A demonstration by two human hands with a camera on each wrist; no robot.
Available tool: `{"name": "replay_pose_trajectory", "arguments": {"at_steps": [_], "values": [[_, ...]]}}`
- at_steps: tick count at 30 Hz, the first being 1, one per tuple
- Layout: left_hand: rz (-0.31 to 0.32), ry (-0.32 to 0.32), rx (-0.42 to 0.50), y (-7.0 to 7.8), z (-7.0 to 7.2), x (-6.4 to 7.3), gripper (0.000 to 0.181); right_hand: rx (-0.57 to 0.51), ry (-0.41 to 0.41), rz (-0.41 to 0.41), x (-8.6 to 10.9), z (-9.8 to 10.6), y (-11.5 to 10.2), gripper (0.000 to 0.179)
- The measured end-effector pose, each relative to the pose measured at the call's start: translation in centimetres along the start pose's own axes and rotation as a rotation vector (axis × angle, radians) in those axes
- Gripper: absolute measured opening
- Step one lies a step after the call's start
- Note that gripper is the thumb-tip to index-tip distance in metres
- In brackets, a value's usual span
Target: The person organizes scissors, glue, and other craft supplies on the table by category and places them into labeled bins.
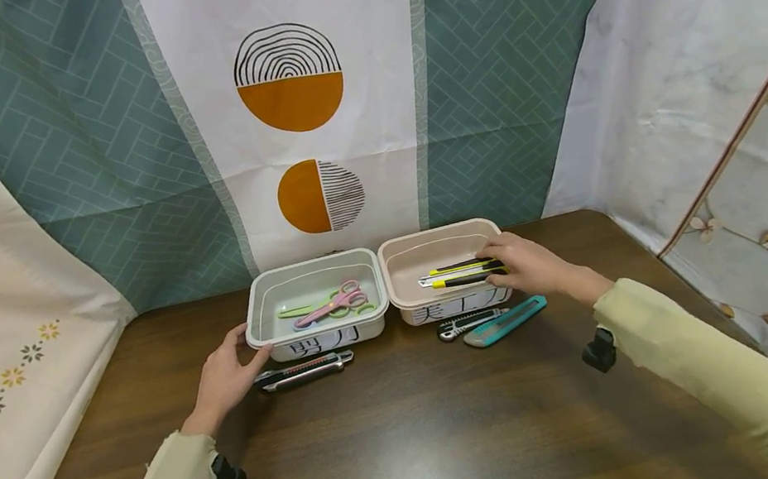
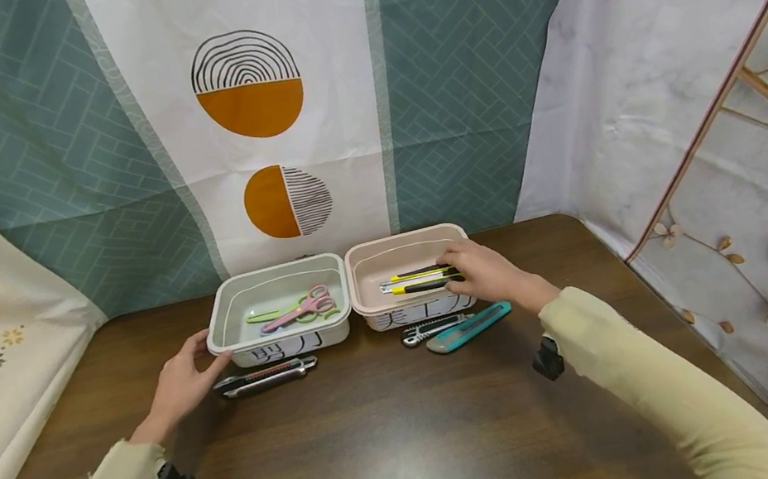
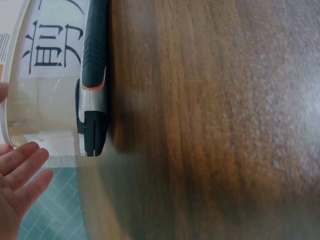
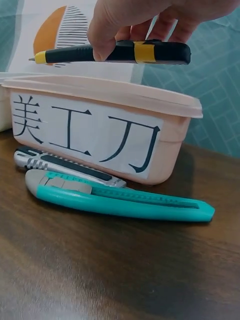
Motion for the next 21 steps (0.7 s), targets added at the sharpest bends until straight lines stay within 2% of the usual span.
{"name": "replay_pose_trajectory", "arguments": {"at_steps": [12, 21], "values": [[-0.012, 0.002, -0.010, 0.0, 0.0, -0.1, 0.064, 0.014, 0.004, -0.015, -2.1, -0.8, 0.6, 0.038], [-0.033, 0.024, -0.024, 0.3, 0.0, 0.1, 0.062, 0.026, 0.001, -0.017, -2.7, -1.5, 0.8, 0.036]]}}
Point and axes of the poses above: each hand's wrist, its own x-axis away from the middle knuckle, its own z-axis out of the back of the hand, y = z × x, the point moved 2 cm from there along -x, towards the middle knuckle, and after that the axes turned 11 degrees about -z, right-handed, at the moved point
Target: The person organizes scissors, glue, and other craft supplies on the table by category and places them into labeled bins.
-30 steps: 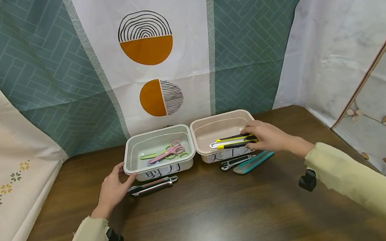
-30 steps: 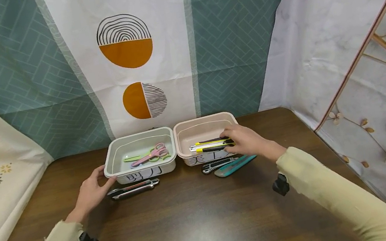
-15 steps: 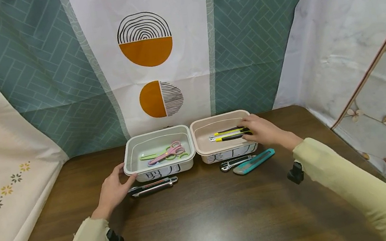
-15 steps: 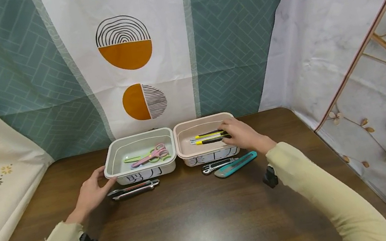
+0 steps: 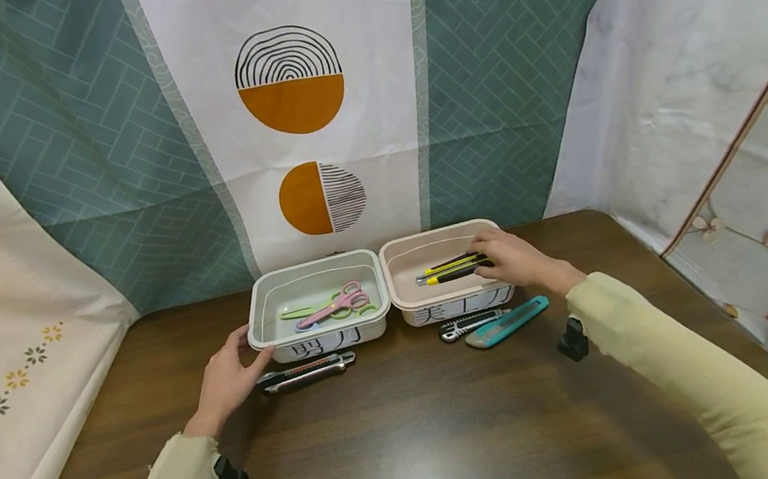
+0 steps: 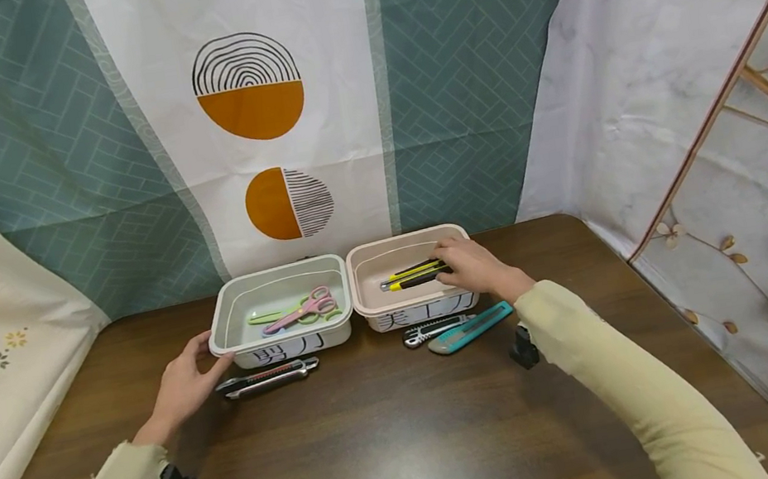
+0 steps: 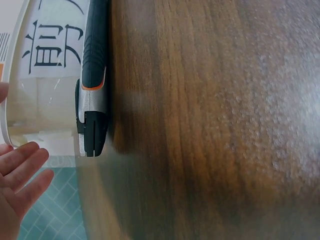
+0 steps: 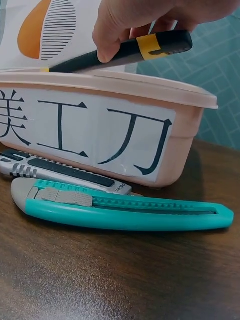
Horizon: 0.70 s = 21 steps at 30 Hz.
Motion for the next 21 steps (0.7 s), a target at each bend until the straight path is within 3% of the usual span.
{"name": "replay_pose_trajectory", "arguments": {"at_steps": [21], "values": [[0.006, 0.001, 0.014, -0.1, 0.0, 0.1, 0.063, 0.051, -0.006, 0.005, -1.1, -1.7, 0.6, 0.030]]}}
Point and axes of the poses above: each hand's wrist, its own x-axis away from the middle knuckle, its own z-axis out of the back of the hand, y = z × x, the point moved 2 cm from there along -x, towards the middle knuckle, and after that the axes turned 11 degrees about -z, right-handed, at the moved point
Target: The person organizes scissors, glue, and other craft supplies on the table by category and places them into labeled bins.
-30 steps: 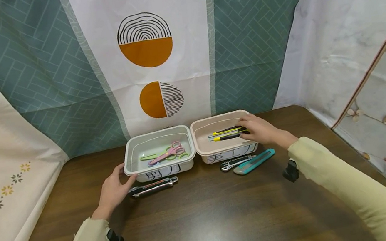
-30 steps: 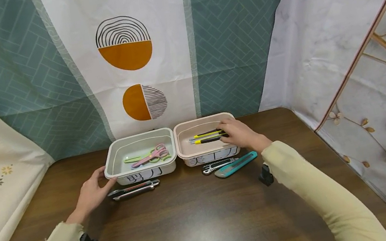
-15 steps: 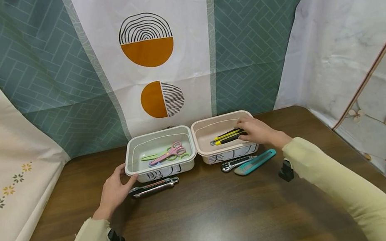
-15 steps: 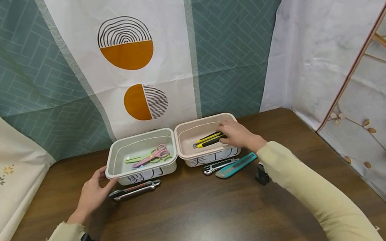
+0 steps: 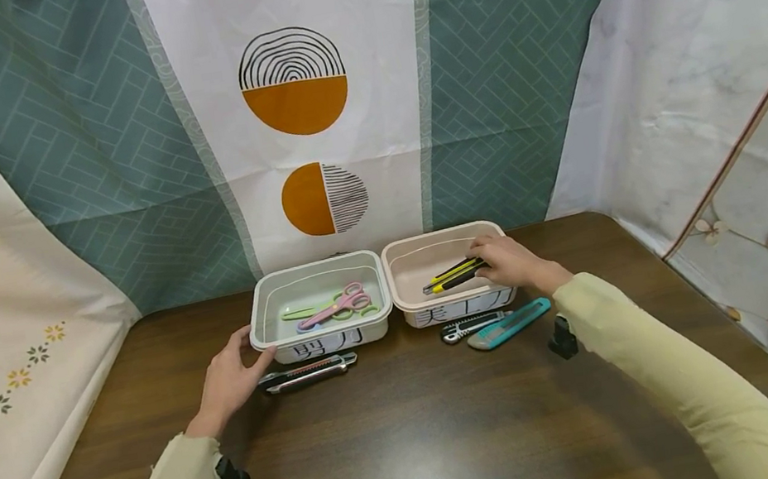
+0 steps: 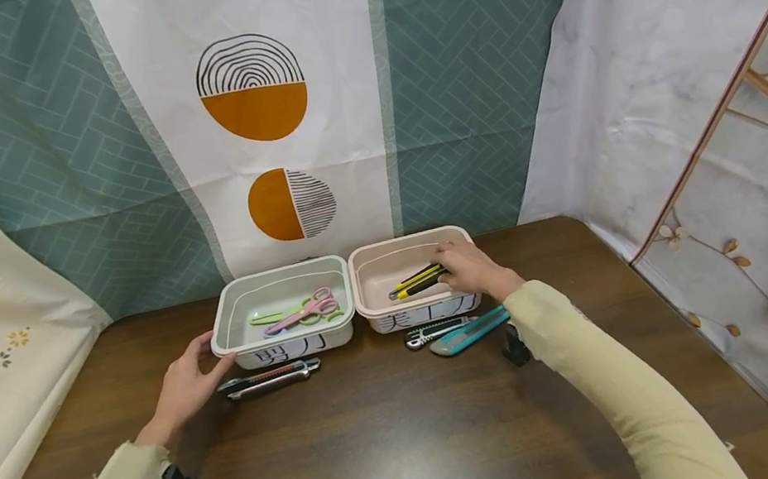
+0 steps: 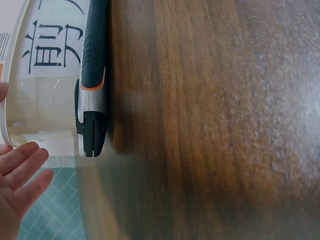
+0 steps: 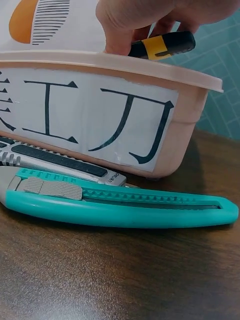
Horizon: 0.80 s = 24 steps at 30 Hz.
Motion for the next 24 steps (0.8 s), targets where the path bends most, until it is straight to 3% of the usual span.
{"name": "replay_pose_trajectory", "arguments": {"at_steps": [16, 24], "values": [[0.005, 0.001, 0.008, 0.1, -0.1, 0.1, 0.063, -0.040, -0.052, -0.066, -0.8, -0.5, 0.5, 0.028], [0.015, -0.001, 0.012, 0.1, 0.0, 0.1, 0.063, -0.077, -0.052, -0.033, -1.2, -1.0, 0.6, 0.026]]}}
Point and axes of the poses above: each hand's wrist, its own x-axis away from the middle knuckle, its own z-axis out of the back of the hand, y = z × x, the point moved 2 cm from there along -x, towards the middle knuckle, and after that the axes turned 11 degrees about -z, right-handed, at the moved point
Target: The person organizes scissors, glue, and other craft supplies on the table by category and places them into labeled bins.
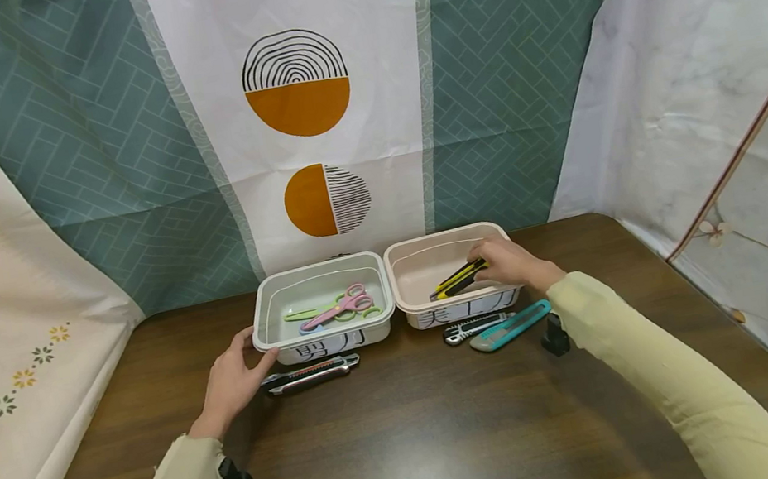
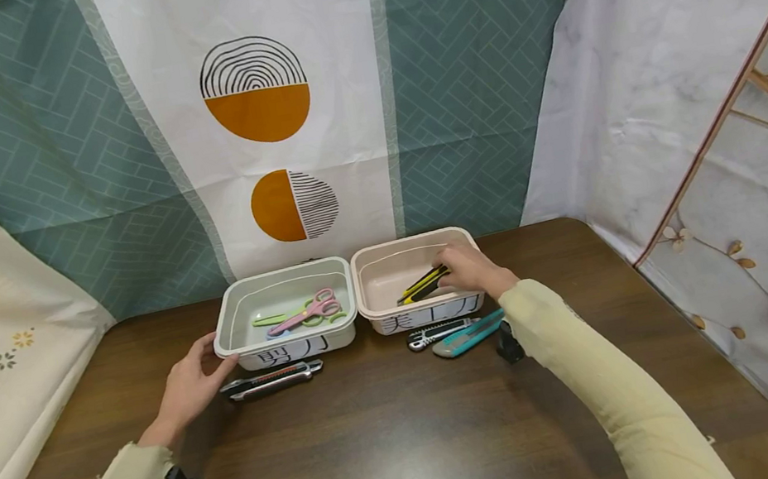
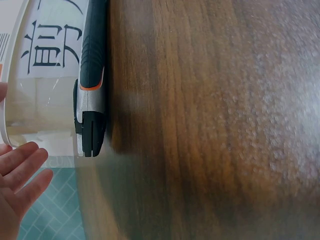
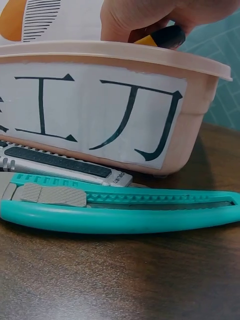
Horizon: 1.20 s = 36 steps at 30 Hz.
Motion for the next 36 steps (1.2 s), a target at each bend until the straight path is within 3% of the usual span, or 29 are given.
{"name": "replay_pose_trajectory", "arguments": {"at_steps": [9, 19, 36], "values": [[0.000, -0.007, -0.001, 0.0, -0.1, 0.1, 0.064, -0.079, -0.030, -0.001, -0.1, -0.3, -0.1, 0.032], [-0.005, -0.002, -0.001, -0.2, -0.2, 0.0, 0.063, -0.149, 0.003, 0.015, 0.4, 0.3, -0.5, 0.038], [-0.018, 0.006, -0.007, -0.3, -0.1, 0.1, 0.063, -0.108, -0.011, -0.091, 2.5, 3.2, 0.3, 0.052]]}}
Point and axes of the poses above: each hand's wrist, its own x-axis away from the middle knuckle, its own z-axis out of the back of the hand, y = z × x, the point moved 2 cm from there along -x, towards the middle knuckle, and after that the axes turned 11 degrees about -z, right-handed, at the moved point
